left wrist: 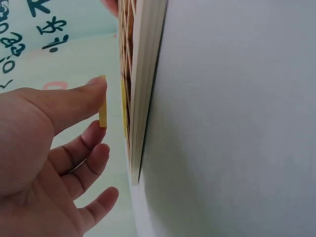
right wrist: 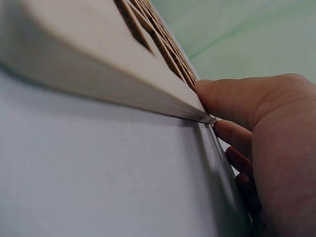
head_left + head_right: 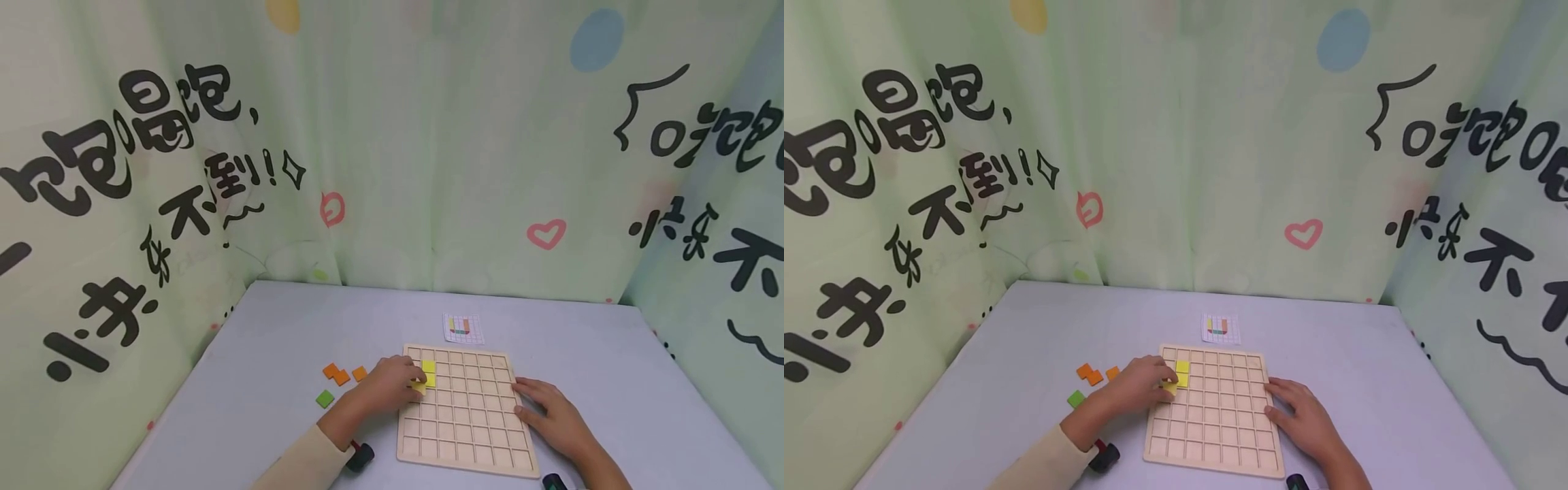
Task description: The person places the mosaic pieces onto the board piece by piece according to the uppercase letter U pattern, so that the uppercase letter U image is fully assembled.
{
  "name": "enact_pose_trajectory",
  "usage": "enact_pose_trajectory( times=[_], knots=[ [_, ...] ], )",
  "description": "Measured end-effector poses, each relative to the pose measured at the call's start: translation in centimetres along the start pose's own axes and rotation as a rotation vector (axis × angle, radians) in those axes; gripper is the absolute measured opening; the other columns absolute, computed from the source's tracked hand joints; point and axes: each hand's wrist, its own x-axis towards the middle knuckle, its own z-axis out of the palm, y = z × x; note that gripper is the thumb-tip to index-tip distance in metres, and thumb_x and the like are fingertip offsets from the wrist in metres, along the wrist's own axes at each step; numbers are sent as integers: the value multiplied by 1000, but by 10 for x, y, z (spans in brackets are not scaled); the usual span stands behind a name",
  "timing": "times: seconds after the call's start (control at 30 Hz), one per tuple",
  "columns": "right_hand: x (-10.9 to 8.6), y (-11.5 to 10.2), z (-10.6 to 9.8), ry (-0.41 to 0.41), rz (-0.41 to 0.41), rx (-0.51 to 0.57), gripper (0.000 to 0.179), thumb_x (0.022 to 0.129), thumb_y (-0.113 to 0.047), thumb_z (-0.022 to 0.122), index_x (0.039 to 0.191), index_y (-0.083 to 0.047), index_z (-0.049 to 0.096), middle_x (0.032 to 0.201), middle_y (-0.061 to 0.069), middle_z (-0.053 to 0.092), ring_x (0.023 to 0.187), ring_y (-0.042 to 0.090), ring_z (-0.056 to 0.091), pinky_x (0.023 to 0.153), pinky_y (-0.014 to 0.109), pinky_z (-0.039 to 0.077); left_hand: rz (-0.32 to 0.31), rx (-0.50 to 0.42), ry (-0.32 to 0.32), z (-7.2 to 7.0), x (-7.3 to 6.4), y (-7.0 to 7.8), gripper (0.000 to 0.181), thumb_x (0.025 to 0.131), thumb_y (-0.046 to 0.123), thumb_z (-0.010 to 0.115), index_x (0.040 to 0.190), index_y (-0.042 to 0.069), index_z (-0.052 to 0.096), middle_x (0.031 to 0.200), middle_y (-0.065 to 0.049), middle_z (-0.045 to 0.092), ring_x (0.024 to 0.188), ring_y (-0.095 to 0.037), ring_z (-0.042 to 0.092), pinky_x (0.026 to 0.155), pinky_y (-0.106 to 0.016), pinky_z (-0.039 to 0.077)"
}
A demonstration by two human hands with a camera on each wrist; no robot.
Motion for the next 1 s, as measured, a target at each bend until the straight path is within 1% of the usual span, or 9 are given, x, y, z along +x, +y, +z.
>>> enact_pose_trajectory(
  times=[0.1, 0.2, 0.3, 0.43, 0.6, 0.73, 0.9, 1.0],
  knots=[
    [0, 0, 0, -2, -3, -7, 54, 90, -40, 67, 132, -7, 61, 141, 13, 50, 133, 40, 36, 103, 62, 26, 0, 4, -1, 3, 0, 2, 24, 86, 34, 74, 109, 26, 73, 95, 16, 56, 84, -3, 46, 83, -31, 39],
    [0, 1, 0, -2, -7, -17, 54, 90, -40, 67, 132, -6, 61, 141, 13, 50, 133, 40, 37, 103, 62, 26, 14, 20, 0, 3, 1, 5, 24, 87, 33, 74, 110, 26, 73, 94, 16, 56, 84, -3, 46, 83, -31, 39],
    [-1, 1, 0, -4, -6, -22, 55, 90, -40, 67, 132, -6, 61, 141, 14, 50, 132, 41, 37, 103, 63, 27, 28, 44, 0, 4, 2, 8, 24, 88, 33, 73, 110, 25, 73, 94, 15, 56, 87, -4, 47, 83, -31, 39],
    [0, 1, 1, -4, -2, -20, 54, 90, -40, 66, 132, -6, 60, 141, 14, 49, 133, 41, 36, 103, 63, 26, 24, 64, 4, 6, 3, 10, 24, 87, 33, 74, 110, 25, 73, 95, 15, 57, 90, -5, 48, 85, -32, 40],
    [1, 1, 1, -8, 13, -21, 56, 89, -42, 66, 133, -7, 60, 142, 14, 49, 133, 41, 35, 103, 63, 25, 28, 63, 1, 10, 8, 10, 25, 87, 35, 74, 110, 26, 73, 91, 16, 54, 85, -4, 46, 83, -31, 39],
    [0, 0, 1, -12, 18, -20, 57, 89, -43, 66, 133, -6, 60, 142, 14, 49, 134, 40, 35, 104, 63, 25, 45, 67, -8, 11, 10, 10, 24, 87, 35, 74, 109, 26, 73, 88, 17, 52, 83, -4, 45, 80, -29, 38],
    [-1, -3, 0, -10, 14, -28, 55, 90, -41, 66, 132, -6, 60, 141, 14, 49, 133, 40, 36, 104, 62, 26, 62, 79, -12, 12, 11, 13, 26, 86, 36, 75, 109, 26, 73, 88, 16, 53, 82, -3, 46, 80, -29, 39],
    [0, -4, 0, -11, 17, -29, 55, 90, -40, 67, 132, -6, 60, 141, 14, 49, 133, 40, 36, 104, 62, 25, 62, 84, -14, 11, 11, 13, 27, 85, 36, 75, 110, 26, 73, 90, 16, 54, 83, -3, 46, 82, -29, 39]
  ],
)
